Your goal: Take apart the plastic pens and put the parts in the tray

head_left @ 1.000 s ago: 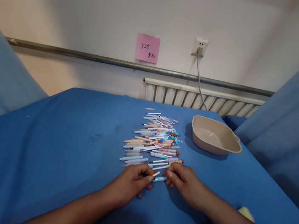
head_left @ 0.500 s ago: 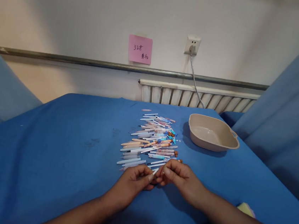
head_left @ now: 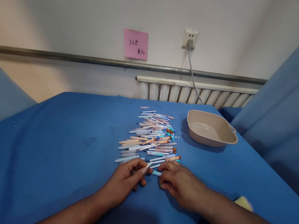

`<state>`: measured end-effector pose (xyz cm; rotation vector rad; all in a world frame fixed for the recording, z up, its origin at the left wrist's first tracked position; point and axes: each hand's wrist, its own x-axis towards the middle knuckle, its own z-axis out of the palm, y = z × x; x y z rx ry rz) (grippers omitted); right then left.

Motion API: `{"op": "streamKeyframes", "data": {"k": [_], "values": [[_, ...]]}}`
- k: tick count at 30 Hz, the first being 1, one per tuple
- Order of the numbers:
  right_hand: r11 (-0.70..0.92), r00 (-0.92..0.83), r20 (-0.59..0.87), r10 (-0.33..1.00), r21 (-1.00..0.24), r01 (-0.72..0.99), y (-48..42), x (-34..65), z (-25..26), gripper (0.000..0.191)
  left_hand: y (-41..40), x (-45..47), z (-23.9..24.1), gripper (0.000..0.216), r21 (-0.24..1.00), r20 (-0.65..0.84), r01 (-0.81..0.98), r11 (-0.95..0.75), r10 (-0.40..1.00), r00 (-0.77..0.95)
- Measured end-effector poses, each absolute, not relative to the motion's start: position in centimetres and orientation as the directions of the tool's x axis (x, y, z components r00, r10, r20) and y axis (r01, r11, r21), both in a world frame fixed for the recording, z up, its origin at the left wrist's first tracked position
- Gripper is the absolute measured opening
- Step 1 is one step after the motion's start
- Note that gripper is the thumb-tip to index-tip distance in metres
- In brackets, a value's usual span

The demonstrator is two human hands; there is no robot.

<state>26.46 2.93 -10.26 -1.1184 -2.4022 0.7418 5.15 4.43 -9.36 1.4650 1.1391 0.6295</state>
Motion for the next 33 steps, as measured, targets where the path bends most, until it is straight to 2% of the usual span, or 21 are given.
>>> {"op": "streamKeyframes", "data": {"k": [3,6,10,17,20,22,25,27,30,33], "values": [[0.595,-0.642,0.082,0.762,-0.479,0.645,2.8,26.1,-10.1,0.018,4.6,4.9,-9.1,0.024,0.925,-0.129,0.378,-0.036,0.907,0.402],[0.650,-0.690,0.078,0.720,-0.425,0.630,2.9,26.2,-10.2,0.019,4.7,4.5,-9.0,0.019,0.876,-0.049,0.430,-0.219,0.847,0.530],[0.673,-0.711,0.072,0.699,-0.401,0.621,2.9,26.3,-10.5,0.020,4.5,4.0,-8.9,0.017,0.832,-0.066,0.447,-0.327,0.743,0.666],[0.670,-0.688,0.060,0.724,-0.298,0.680,2.4,26.0,-10.4,0.018,3.5,4.2,-8.7,0.017,0.685,-0.069,0.535,-0.494,0.687,0.723],[0.638,-0.667,0.081,0.741,-0.396,0.661,2.2,25.9,-10.5,0.017,3.2,4.6,-8.7,0.019,0.637,-0.061,0.552,-0.539,0.679,0.732],[0.569,-0.619,0.126,0.776,-0.563,0.599,2.3,25.9,-10.7,0.016,3.0,4.7,-8.7,0.019,0.623,-0.051,0.558,-0.548,0.684,0.728],[0.410,-0.447,0.203,0.871,-0.800,0.437,2.8,25.7,-11.1,0.011,3.0,4.9,-8.8,0.019,0.608,-0.041,0.565,-0.557,0.689,0.724],[0.282,-0.362,0.162,0.918,-0.909,0.307,3.1,25.5,-11.3,0.010,3.0,5.0,-8.8,0.020,0.593,-0.046,0.571,-0.567,0.685,0.727],[0.050,-0.370,0.007,0.929,-0.993,0.106,3.5,25.1,-11.6,0.017,3.0,5.2,-8.8,0.020,0.566,-0.063,0.589,-0.577,0.682,0.728],[0.022,-0.273,-0.008,0.962,-0.994,0.104,3.7,25.5,-11.8,0.022,3.0,5.2,-9.0,0.020,0.554,-0.076,0.598,-0.579,0.680,0.729]]}}
